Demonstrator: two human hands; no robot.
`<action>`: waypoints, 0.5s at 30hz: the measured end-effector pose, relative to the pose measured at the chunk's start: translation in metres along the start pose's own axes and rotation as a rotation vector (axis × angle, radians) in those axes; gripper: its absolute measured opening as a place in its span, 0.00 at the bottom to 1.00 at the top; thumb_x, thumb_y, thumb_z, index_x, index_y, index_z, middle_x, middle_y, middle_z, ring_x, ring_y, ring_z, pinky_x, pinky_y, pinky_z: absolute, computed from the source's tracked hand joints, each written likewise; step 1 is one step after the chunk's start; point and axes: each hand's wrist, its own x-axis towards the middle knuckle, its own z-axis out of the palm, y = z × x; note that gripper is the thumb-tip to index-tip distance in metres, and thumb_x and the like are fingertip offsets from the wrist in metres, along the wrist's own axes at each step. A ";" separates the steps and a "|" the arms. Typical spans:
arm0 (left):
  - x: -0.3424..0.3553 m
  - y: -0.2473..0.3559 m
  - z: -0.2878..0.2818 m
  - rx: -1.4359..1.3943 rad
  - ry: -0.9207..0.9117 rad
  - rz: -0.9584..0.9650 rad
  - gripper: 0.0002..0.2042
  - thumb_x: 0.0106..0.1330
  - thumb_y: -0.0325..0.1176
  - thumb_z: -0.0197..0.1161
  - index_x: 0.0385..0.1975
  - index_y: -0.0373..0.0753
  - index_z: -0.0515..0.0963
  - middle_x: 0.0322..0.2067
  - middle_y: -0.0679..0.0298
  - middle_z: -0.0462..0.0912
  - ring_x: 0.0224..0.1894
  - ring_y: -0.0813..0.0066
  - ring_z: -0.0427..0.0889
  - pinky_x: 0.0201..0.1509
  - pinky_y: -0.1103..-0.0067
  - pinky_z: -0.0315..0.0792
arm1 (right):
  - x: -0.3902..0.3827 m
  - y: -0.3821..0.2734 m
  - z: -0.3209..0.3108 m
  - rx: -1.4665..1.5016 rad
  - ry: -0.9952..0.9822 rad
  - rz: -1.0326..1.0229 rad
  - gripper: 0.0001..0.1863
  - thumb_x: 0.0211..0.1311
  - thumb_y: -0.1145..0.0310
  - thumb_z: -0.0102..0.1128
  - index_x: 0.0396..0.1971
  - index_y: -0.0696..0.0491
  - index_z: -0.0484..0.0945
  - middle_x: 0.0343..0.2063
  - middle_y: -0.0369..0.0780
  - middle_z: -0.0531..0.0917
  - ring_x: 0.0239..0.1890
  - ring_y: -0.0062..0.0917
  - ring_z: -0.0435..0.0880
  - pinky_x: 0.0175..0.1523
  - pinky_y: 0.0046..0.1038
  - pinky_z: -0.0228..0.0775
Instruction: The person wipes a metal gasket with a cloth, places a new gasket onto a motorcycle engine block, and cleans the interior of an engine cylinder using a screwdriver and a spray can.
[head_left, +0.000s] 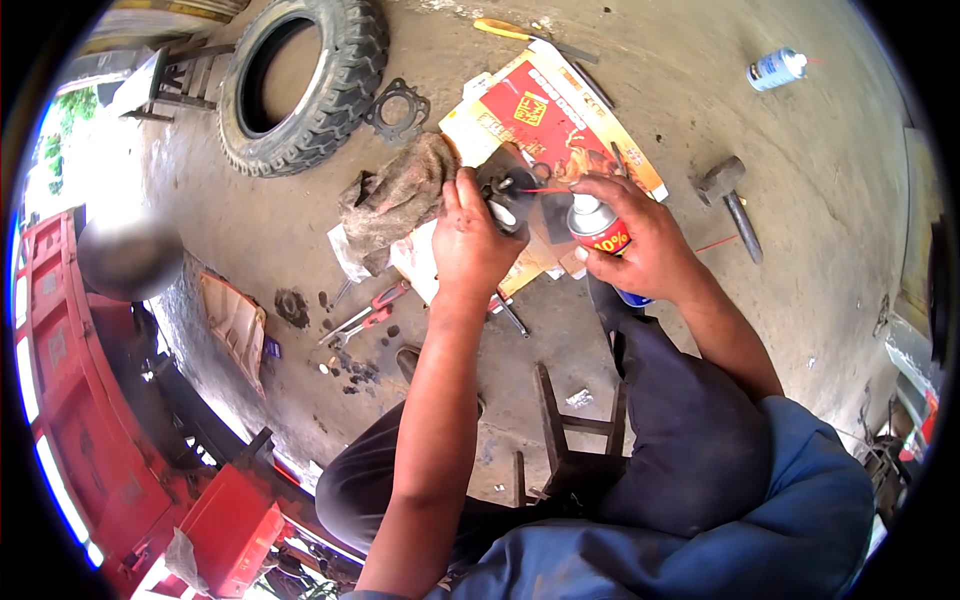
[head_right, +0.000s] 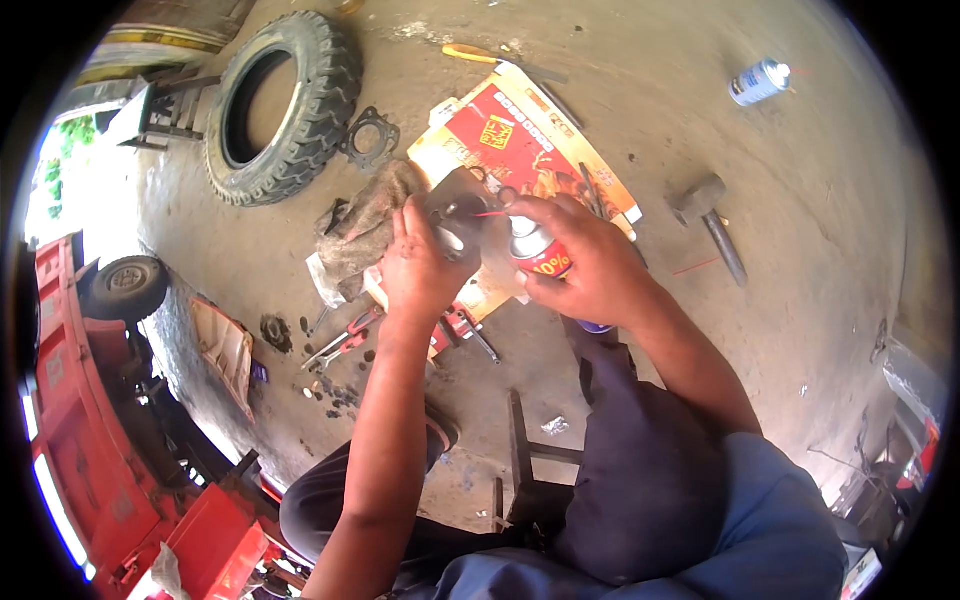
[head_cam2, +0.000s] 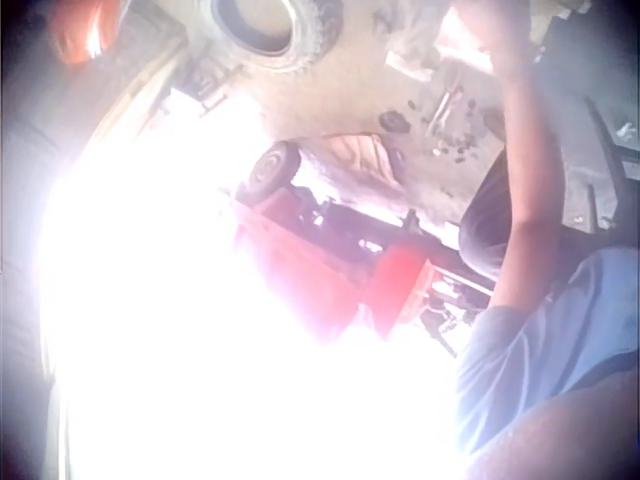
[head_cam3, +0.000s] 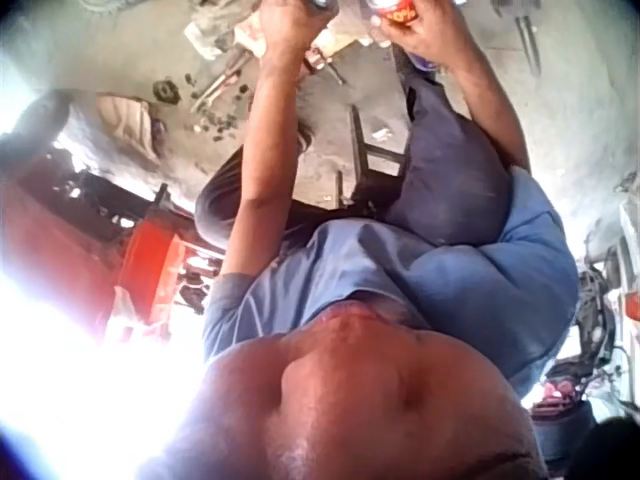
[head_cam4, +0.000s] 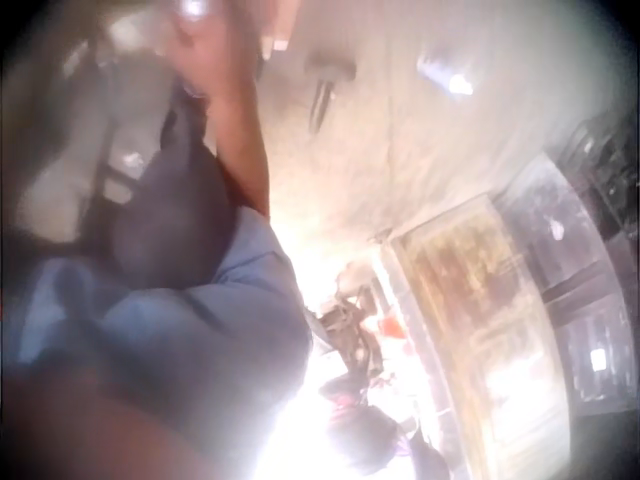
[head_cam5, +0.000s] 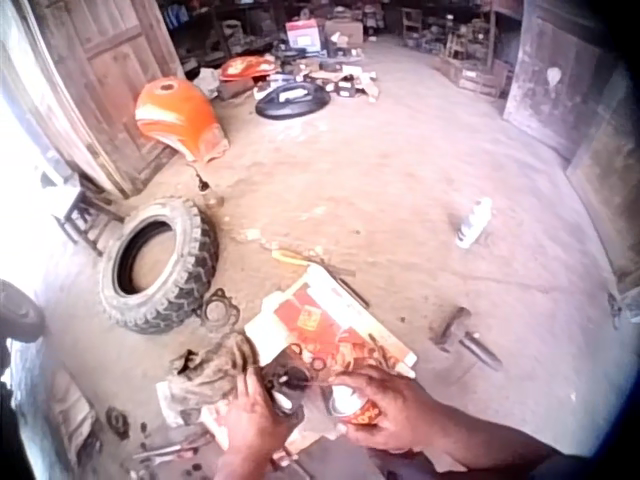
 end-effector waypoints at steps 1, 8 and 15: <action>0.000 -0.003 0.002 -0.010 0.016 0.017 0.45 0.42 0.36 0.79 0.62 0.33 0.62 0.49 0.47 0.76 0.46 0.44 0.83 0.47 0.60 0.81 | -0.001 -0.001 0.000 0.003 -0.026 0.020 0.36 0.51 0.71 0.73 0.63 0.47 0.72 0.59 0.41 0.80 0.53 0.38 0.83 0.55 0.35 0.77; -0.001 -0.003 -0.005 -0.073 -0.006 -0.011 0.41 0.43 0.35 0.79 0.59 0.34 0.64 0.47 0.50 0.75 0.49 0.47 0.81 0.48 0.62 0.80 | 0.008 -0.003 0.006 -0.021 -0.005 0.000 0.35 0.51 0.70 0.73 0.62 0.48 0.72 0.57 0.42 0.81 0.55 0.39 0.82 0.58 0.36 0.76; -0.005 -0.011 -0.001 -0.085 0.016 0.023 0.41 0.44 0.35 0.79 0.59 0.33 0.63 0.47 0.50 0.75 0.48 0.47 0.81 0.47 0.62 0.81 | 0.015 -0.005 0.008 -0.001 0.008 -0.021 0.36 0.50 0.70 0.74 0.62 0.47 0.71 0.55 0.42 0.81 0.54 0.39 0.83 0.57 0.36 0.77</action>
